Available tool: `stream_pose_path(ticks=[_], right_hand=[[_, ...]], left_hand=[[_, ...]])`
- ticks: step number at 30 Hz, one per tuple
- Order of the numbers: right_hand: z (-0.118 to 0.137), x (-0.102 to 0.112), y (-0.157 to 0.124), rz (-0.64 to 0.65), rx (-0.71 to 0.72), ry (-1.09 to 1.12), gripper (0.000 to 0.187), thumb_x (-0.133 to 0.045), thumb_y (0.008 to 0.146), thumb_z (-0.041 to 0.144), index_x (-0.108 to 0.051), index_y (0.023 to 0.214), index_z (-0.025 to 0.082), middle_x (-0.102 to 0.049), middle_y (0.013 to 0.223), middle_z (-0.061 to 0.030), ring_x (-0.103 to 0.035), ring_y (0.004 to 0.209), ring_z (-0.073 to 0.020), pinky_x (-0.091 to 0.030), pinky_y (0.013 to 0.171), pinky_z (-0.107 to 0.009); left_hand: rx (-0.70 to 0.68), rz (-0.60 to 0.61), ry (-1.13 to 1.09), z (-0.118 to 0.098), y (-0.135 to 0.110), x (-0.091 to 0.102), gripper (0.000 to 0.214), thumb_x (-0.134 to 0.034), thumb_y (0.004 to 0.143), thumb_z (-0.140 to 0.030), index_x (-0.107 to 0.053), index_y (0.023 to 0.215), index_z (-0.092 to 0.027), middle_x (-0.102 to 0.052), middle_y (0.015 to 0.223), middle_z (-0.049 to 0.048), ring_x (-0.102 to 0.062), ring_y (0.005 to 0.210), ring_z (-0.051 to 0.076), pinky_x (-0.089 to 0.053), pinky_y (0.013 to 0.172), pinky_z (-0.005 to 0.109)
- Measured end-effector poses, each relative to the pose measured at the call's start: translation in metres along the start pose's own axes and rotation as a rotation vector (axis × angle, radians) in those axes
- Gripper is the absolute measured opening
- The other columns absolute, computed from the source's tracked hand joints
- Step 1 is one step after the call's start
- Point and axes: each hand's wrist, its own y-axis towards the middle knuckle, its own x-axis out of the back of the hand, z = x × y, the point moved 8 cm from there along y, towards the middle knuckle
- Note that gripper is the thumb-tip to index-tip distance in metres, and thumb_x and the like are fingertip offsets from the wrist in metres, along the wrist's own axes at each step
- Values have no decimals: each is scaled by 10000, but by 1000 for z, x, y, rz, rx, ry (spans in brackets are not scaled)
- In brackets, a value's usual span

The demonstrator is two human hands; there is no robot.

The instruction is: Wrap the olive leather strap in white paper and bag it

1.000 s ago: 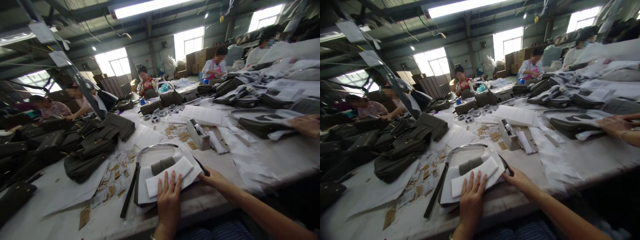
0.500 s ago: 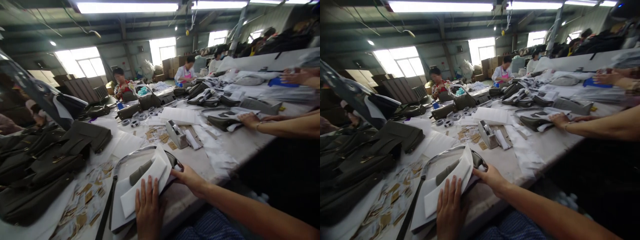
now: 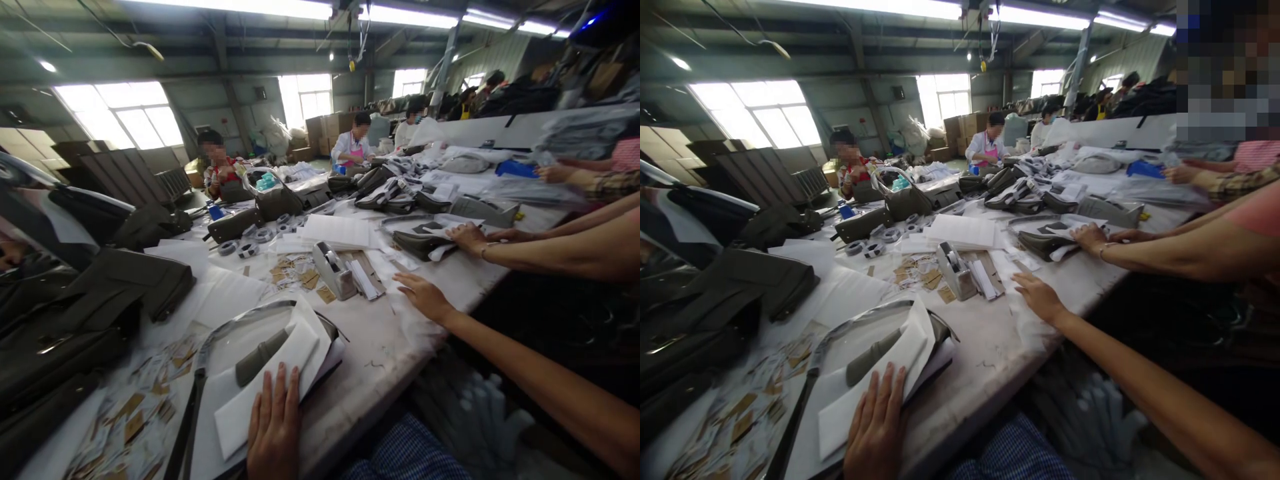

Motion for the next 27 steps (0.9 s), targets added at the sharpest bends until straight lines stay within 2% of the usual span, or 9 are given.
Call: stream_pose_path(ticks=[2, 4, 9, 15, 21, 24, 27], right_hand=[[-34, 12, 11, -43, -33, -58, 369, -551, 853, 351, -717, 1123, 162, -609, 1350, -166, -514, 1307, -346, -358, 1132, -566], [-56, 12, 15, -47, -49, -90, 342, -590, 816, 364, -741, 1061, 180, -645, 1302, -153, -545, 1269, -342, -387, 1110, -563], [-75, 4, 17, -53, -60, -122, 287, -583, 839, 440, -773, 893, 232, -737, 1123, -87, -636, 1121, -283, -475, 1031, -447], [-72, 11, 28, -43, -102, -135, 311, -507, 876, 384, -780, 884, 235, -760, 1052, -71, -685, 1022, -286, -527, 908, -407], [-62, 19, 32, -46, -159, -131, 295, -577, 814, 445, -768, 855, 224, -774, 974, -78, -703, 968, -321, -530, 878, -432], [-44, 24, 32, -64, -143, -113, 321, -530, 851, 451, -739, 906, 214, -768, 1000, -84, -696, 982, -308, -521, 889, -421], [-14, 22, 23, -45, -89, -86, 328, -459, 912, 430, -694, 991, 215, -752, 1061, -90, -691, 996, -287, -518, 886, -397]], left_hand=[[-2, -8, 15, 0, 0, -1, 658, -468, 971, -153, -228, 1565, -301, -453, 1529, 44, -355, 1447, 253, -260, 1236, 452], [4, -13, 27, 0, 0, -1, 659, -483, 966, -142, -248, 1562, -297, -456, 1527, 43, -338, 1454, 245, -230, 1249, 433], [17, -33, 29, -2, 1, 0, 678, -506, 956, -124, -253, 1558, -307, -470, 1515, 36, -347, 1448, 233, -208, 1257, 425], [14, -28, 23, -1, 2, 1, 696, -501, 953, -109, -233, 1562, -311, -469, 1515, 29, -361, 1442, 226, -201, 1259, 409], [22, 0, 7, 0, 1, 0, 693, -505, 959, -155, -215, 1567, -314, -458, 1527, 37, -374, 1440, 247, -250, 1241, 429], [35, 12, -31, 1, 2, 1, 657, -484, 970, -202, -228, 1565, -311, -458, 1529, 37, -383, 1437, 250, -265, 1235, 429], [39, 15, -43, 0, 3, 3, 647, -471, 973, -203, -231, 1564, -312, -459, 1529, 36, -390, 1434, 256, -293, 1221, 434]])
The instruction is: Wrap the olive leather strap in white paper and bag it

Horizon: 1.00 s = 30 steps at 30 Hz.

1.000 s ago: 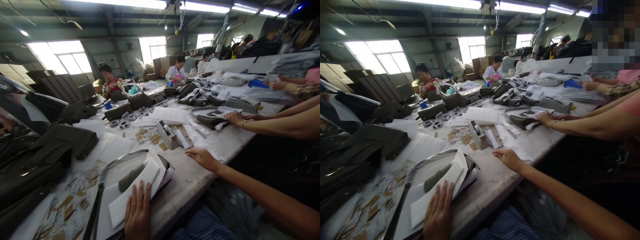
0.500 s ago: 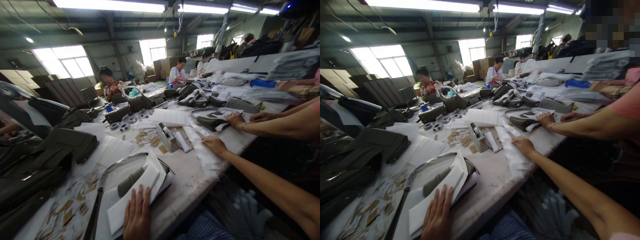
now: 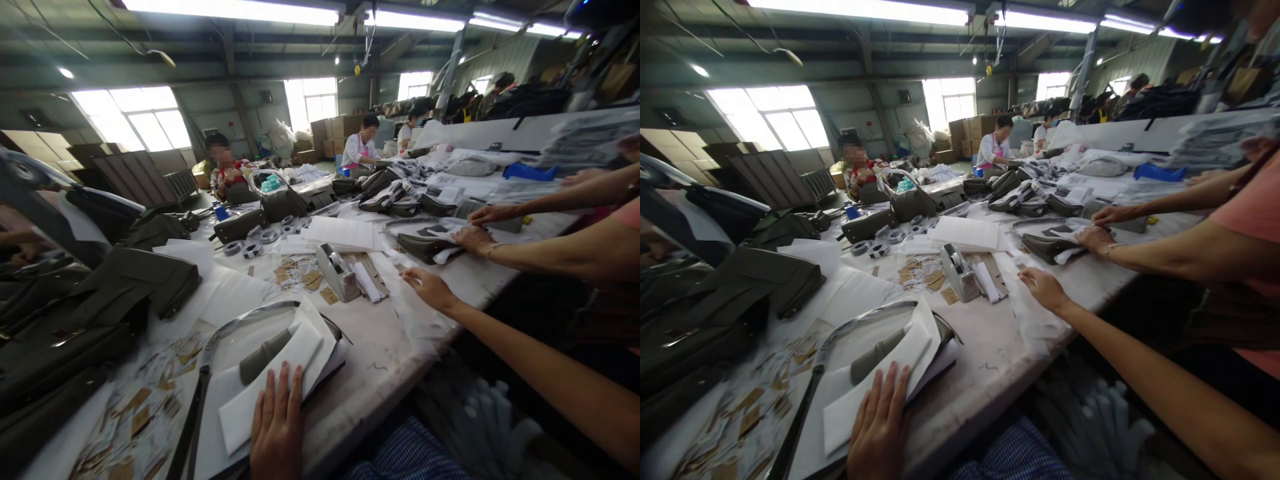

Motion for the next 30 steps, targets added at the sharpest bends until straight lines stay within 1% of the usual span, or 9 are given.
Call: stream_pose_path(ticks=[3, 8, 15, 16, 18, 21, 24, 26, 30], right_hand=[[35, -12, -24, 69, 65, 30, 332, -395, 964, 422, -657, 1030, 228, -748, 1065, -76, -704, 966, -275, -533, 858, -390], [99, -53, -85, 266, 201, 157, 306, -380, 1005, 400, -639, 1068, 248, -746, 1080, -61, -714, 977, -262, -560, 839, -385], [172, -85, -161, 697, 381, 359, 271, -427, 1028, 373, -651, 1128, 258, -734, 1115, -34, -693, 1029, -202, -549, 907, -314], [172, -86, -161, 685, 377, 361, 285, -424, 1032, 389, -657, 1126, 255, -736, 1104, -35, -693, 1025, -197, -548, 910, -309], [158, -87, -149, 514, 307, 293, 352, -396, 1039, 428, -652, 1180, 231, -706, 1198, -73, -657, 1123, -218, -520, 984, -351], [130, -100, -133, 277, 202, -10, 526, -451, 997, 503, -569, 1361, 141, -506, 1459, -190, -445, 1376, -325, -365, 1140, -520], [129, -133, -137, 388, 221, -228, 713, -571, 921, 540, -473, 1461, 83, -307, 1569, -238, -244, 1470, -385, -253, 1181, -581], [151, -152, -145, 504, 352, -213, 743, -594, 909, 533, -439, 1490, 96, -273, 1588, -222, -211, 1483, -374, -225, 1197, -560], [213, -169, -146, 546, 691, 10, 592, -638, 898, 526, -562, 1396, 216, -494, 1478, -140, -381, 1404, -344, -288, 1177, -523]], left_hand=[[21, 16, -7, 1, 0, 1, 660, -461, 976, -179, -207, 1569, -317, -441, 1543, 31, -389, 1436, 264, -313, 1204, 436], [28, 45, -11, 3, 1, 0, 664, -455, 982, -177, -188, 1572, -328, -419, 1557, 18, -389, 1436, 284, -374, 1149, 443], [63, 42, -22, 12, 7, 12, 692, -488, 976, -190, -166, 1579, -298, -412, 1562, 35, -411, 1423, 288, -422, 1106, 442], [78, 46, -33, 14, 8, 14, 697, -489, 974, -189, -163, 1580, -297, -408, 1564, 34, -405, 1427, 286, -421, 1109, 437], [95, 24, -38, 18, 10, 19, 705, -487, 968, -171, -161, 1580, -294, -420, 1558, 34, -414, 1422, 282, -423, 1108, 428], [100, -44, -22, 22, 12, 26, 686, -485, 966, -162, -193, 1577, -270, -459, 1532, 50, -451, 1395, 282, -430, 1097, 424], [96, -84, -11, 25, 12, 28, 647, -489, 975, -187, -241, 1569, -250, -475, 1520, 64, -466, 1384, 285, -433, 1089, 422], [92, -97, -14, 25, 11, 28, 627, -488, 981, -208, -260, 1564, -241, -473, 1521, 71, -460, 1389, 286, -427, 1094, 422], [94, -111, -17, 25, 10, 29, 588, -470, 991, -227, -297, 1553, -225, -473, 1521, 70, -444, 1401, 286, -425, 1095, 418]])
